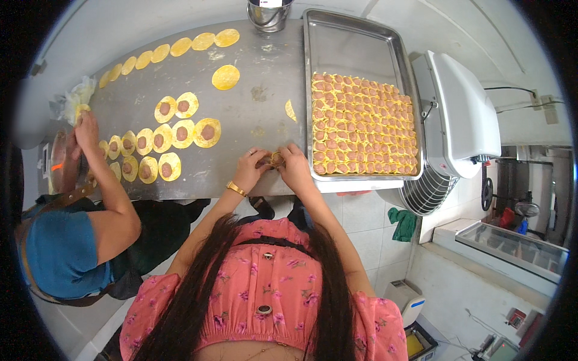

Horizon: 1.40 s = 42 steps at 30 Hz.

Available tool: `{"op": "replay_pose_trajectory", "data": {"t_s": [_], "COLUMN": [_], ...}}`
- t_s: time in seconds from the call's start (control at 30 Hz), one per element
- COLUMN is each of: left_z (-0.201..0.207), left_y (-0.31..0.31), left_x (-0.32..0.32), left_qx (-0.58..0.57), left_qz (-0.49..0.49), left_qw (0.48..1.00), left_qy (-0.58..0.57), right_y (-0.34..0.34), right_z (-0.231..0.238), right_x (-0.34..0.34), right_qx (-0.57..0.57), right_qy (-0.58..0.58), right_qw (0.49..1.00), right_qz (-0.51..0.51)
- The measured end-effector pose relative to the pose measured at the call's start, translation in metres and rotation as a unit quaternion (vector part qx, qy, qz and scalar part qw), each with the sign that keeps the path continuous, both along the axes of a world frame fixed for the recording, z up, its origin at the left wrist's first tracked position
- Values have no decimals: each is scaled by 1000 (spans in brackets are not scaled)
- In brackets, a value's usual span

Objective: The person folds small yellow dough circles around a brown filling and places the finished pastries onto a metal tray. Another person works nearby, also handling dough and filling.

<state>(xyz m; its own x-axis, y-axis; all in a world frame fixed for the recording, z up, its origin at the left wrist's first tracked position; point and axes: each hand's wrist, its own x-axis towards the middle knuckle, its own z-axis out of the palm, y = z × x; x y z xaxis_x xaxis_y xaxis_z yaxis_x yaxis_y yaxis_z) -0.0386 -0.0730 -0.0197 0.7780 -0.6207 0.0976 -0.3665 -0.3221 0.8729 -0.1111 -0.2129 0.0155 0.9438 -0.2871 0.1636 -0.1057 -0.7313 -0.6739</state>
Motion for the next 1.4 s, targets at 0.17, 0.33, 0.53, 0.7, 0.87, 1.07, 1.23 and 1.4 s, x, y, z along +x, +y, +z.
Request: {"op": "replay_pose_trajectory", "data": {"t_s": [0.17,0.33,0.53,0.7,0.87,1.07,1.23,1.4], "left_z": [7,7,9,3,6,9,11,5], "left_y": [-3,0,1,2,3,6,2,5], "left_x": [3,3,3,2,7,7,6,6], "left_qx": [14,8,39,5,6,45,48,65], "left_qz": [-6,11,4,22,4,6,12,1], "left_qw": [1000,999,999,999,1000,999,999,998], "left_qy": [-10,48,18,50,15,30,-11,-2], "right_y": [1,0,-2,0,-4,-3,-5,-9], "right_z": [-9,-5,-9,-2,-17,-1,-5,-5], "right_x": [5,11,10,10,5,19,18,21], "right_qx": [29,55,64,84,83,21,43,22], "right_qy": [20,27,-3,10,43,-33,70,11], "right_qw": [999,997,997,996,996,998,996,997], "right_qz": [-6,39,43,1,11,52,37,78]}}
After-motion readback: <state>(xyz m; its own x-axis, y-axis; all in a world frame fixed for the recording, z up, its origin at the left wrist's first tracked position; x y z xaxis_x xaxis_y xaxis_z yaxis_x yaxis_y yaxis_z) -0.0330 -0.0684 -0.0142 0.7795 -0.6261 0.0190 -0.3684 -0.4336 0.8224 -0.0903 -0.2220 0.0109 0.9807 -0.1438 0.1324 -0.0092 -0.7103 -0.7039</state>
